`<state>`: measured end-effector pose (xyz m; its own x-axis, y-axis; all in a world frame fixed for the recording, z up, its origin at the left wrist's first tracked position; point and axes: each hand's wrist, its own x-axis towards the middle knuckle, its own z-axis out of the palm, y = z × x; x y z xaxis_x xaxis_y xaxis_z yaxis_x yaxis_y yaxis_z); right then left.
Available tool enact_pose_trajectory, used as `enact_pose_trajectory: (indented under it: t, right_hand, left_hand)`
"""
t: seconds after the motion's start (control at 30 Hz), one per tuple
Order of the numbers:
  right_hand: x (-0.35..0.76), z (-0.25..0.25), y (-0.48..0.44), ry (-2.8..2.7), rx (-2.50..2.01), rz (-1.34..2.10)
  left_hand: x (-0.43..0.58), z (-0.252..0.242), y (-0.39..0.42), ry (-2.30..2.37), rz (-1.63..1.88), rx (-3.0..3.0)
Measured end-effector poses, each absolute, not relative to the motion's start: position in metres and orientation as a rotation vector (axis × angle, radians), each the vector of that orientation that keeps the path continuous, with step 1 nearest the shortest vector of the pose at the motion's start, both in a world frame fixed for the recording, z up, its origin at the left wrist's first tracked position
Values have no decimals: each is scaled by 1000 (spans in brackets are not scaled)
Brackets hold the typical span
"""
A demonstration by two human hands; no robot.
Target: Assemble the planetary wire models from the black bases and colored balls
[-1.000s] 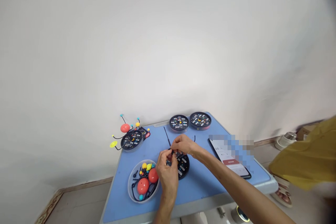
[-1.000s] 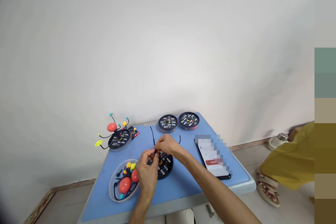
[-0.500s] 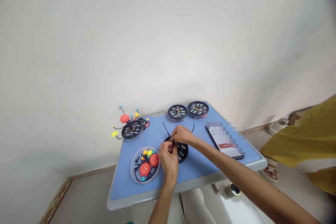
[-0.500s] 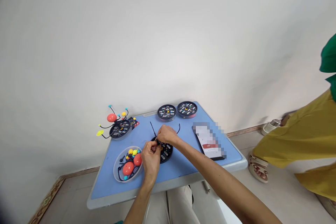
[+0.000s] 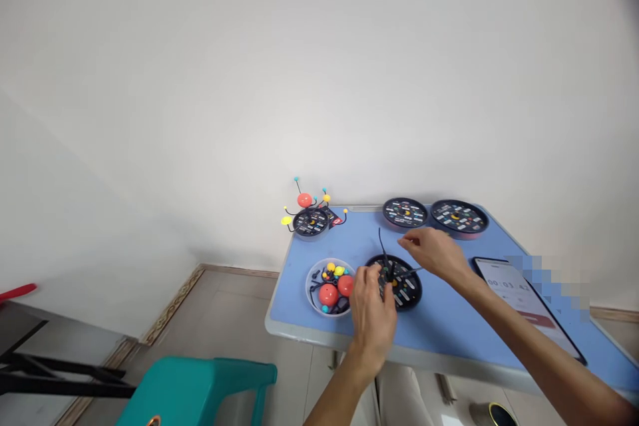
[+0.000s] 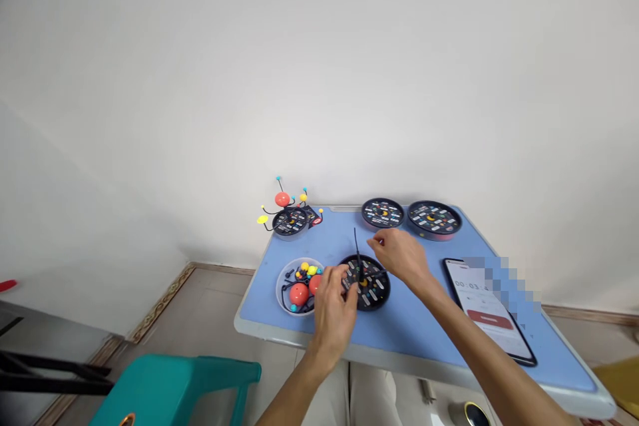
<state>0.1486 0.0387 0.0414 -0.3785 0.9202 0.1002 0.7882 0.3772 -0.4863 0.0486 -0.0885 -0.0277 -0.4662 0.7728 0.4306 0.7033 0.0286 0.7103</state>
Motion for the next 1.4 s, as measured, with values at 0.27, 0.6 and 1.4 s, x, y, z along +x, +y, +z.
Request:
enact_pose_trajectory:
  t: [0.27,0.6,1.4]
  right_hand:
    - [67,43,-27,-2773,-696,500]
    - [9,22,-19,-3127,-620,417]
    - [82,60,-7,-2192,-828,1202]
  left_hand:
    - [-45,-30,-163,2562,1672,1542]
    - [-65,-48,-179,2543,1600,1511]
    - [-64,3,-111,2033,447,1973]
